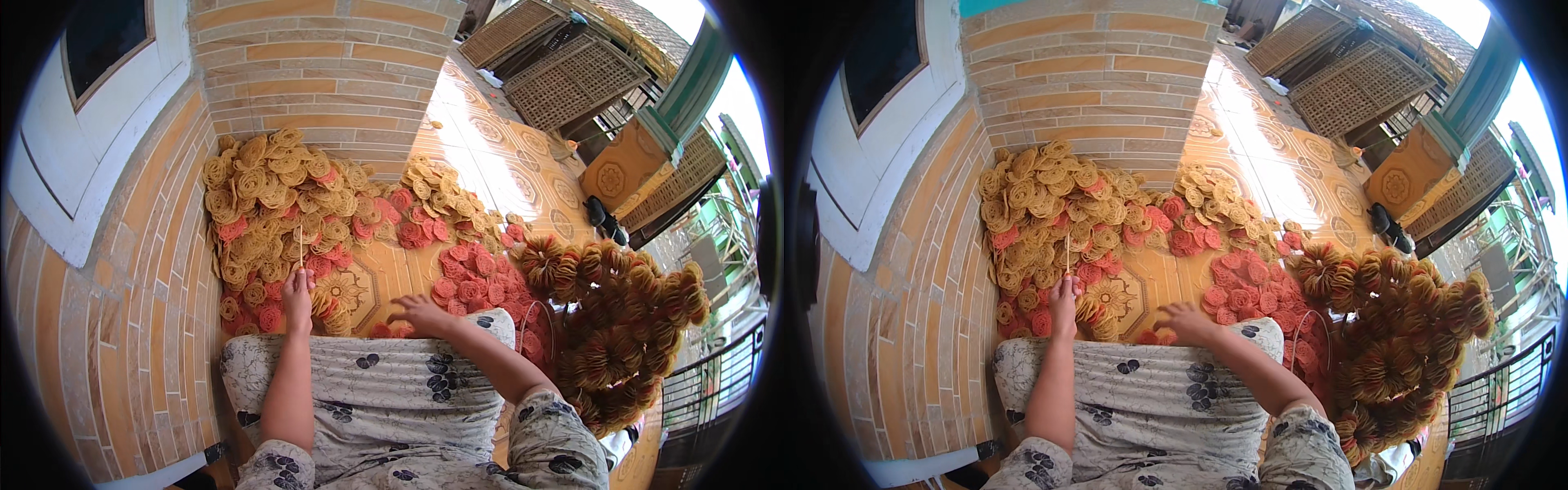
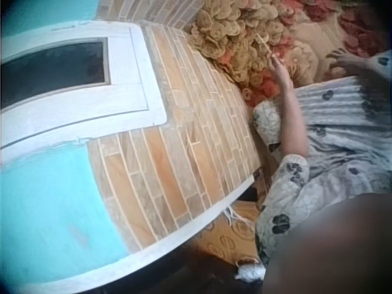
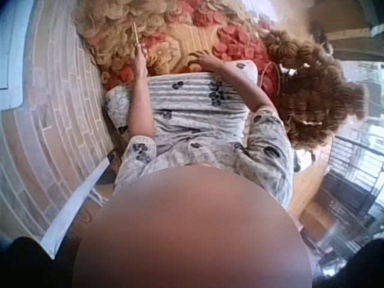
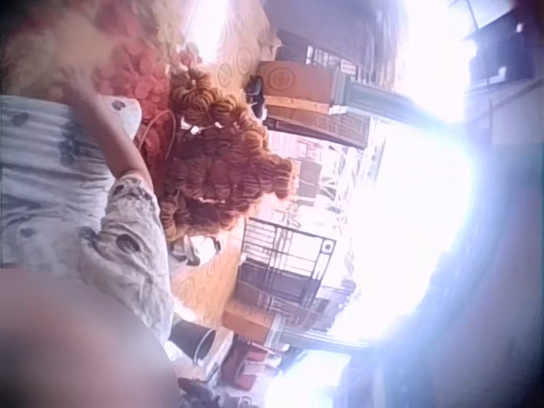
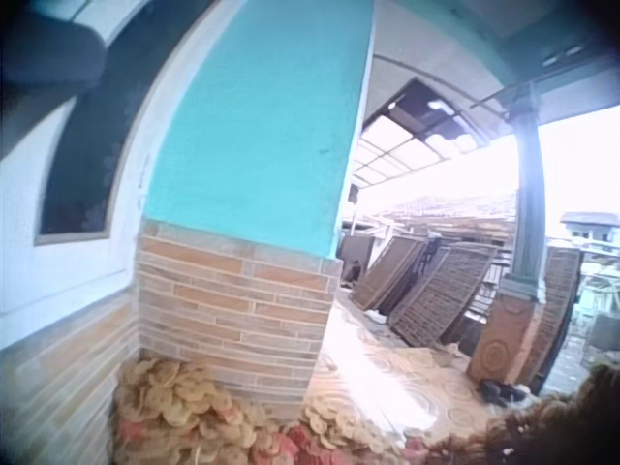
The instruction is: The person sits on the floor and repeatedly picks up small yellow and pink coiled craft items, threading them onto a thin stick held in the left hand. They continue adding items one by one, building a growing cluster on the stick.
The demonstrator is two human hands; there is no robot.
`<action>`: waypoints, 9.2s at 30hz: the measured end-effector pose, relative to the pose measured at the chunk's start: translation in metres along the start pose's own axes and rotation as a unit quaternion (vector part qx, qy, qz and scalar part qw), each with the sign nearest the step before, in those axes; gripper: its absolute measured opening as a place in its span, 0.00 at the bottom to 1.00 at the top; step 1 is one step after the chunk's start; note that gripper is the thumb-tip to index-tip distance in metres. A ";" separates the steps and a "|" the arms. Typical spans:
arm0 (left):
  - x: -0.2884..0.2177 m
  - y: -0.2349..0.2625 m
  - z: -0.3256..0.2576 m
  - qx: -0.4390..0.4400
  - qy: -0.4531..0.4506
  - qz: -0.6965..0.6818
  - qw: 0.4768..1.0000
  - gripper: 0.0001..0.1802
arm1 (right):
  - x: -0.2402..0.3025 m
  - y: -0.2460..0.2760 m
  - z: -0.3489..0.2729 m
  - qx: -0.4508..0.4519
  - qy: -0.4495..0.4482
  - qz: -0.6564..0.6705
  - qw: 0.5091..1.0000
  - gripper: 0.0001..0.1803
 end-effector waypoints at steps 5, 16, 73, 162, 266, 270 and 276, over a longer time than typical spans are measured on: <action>-0.002 0.001 -0.005 -0.009 -0.003 0.034 0.999 0.17 | 0.005 -0.048 0.028 0.103 0.044 -0.069 0.991 0.15; -0.002 0.001 -0.010 0.005 -0.006 0.038 0.999 0.16 | -0.113 0.017 -0.055 0.237 -0.296 0.083 0.922 0.15; 0.013 -0.027 -0.001 0.055 -0.072 0.184 0.979 0.15 | -0.242 0.107 -0.213 -0.247 -0.416 0.161 0.860 0.33; 0.007 -0.010 0.022 0.229 -0.031 0.270 0.935 0.13 | -0.150 0.044 -0.189 -0.091 -0.367 0.141 0.915 0.16; 0.009 -0.065 -0.031 0.292 0.059 0.126 0.946 0.09 | -0.033 0.057 0.054 -0.254 -0.061 0.909 0.326 0.25; 0.008 -0.067 -0.030 0.293 0.049 0.139 0.945 0.09 | -0.028 0.062 0.053 -0.257 -0.056 0.905 0.334 0.24; 0.012 -0.066 -0.030 0.294 0.059 0.123 0.946 0.09 | -0.022 0.065 0.054 -0.270 -0.059 0.867 0.415 0.27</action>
Point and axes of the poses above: each hand's wrist, its own z-axis towards the middle knuckle, its own y-axis out of the back of the hand, x = y × z, the point moved 6 cm from there along z, towards the middle knuckle, and after that the axes turned 14 degrees about z, right-handed, at the moved point
